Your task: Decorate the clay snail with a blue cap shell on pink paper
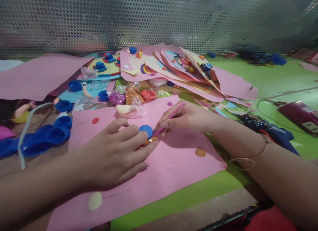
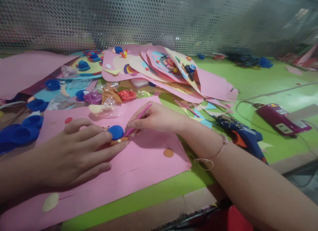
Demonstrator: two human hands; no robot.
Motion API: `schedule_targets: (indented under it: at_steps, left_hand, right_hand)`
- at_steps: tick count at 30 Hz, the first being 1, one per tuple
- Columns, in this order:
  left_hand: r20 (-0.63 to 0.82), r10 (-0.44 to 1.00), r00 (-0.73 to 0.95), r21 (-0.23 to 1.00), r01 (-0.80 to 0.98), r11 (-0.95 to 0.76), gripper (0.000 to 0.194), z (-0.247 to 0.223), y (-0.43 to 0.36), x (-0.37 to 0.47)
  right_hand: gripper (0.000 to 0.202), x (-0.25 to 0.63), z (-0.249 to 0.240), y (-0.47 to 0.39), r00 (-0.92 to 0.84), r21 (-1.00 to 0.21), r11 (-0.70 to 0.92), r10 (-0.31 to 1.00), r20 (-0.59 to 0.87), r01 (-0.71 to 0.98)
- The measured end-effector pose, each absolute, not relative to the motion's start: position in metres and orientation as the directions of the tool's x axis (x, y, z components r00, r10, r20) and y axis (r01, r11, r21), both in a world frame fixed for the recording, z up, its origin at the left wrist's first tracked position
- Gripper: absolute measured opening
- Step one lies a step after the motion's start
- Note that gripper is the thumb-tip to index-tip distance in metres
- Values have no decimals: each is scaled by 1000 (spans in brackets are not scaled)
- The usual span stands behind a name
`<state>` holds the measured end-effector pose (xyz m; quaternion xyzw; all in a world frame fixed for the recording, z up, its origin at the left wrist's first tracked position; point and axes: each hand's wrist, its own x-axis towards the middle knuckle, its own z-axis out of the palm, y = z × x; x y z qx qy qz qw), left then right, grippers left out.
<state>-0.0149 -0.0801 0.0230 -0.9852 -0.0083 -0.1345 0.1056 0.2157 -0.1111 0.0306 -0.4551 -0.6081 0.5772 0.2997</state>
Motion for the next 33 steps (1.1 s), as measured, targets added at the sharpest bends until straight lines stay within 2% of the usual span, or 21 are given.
schedule_targets:
  at_steps: [9,16,30,33]
  left_hand:
    - [255,-25,967,-201,28,-979,38,24,-80,-15]
    - [254,-9,967,-188,40,-981,39,24,-81,-14]
    - [216,-30,976,-204,15,-979,40,25,-80,-15]
    - [220,-39,975,-208,8,-978,41,25,-80,-15]
  right_hand:
    - [14,219,28,-110,-333,-983,-55,937,-111,173]
    - [11,220,32,-111,-425,-973,-73,891,-162,218]
    - [10,220,28,-109,-416,-983,-88,897,-149,162]
    - [9,221,26,-108,-408,-989,-56,907,-108,136]
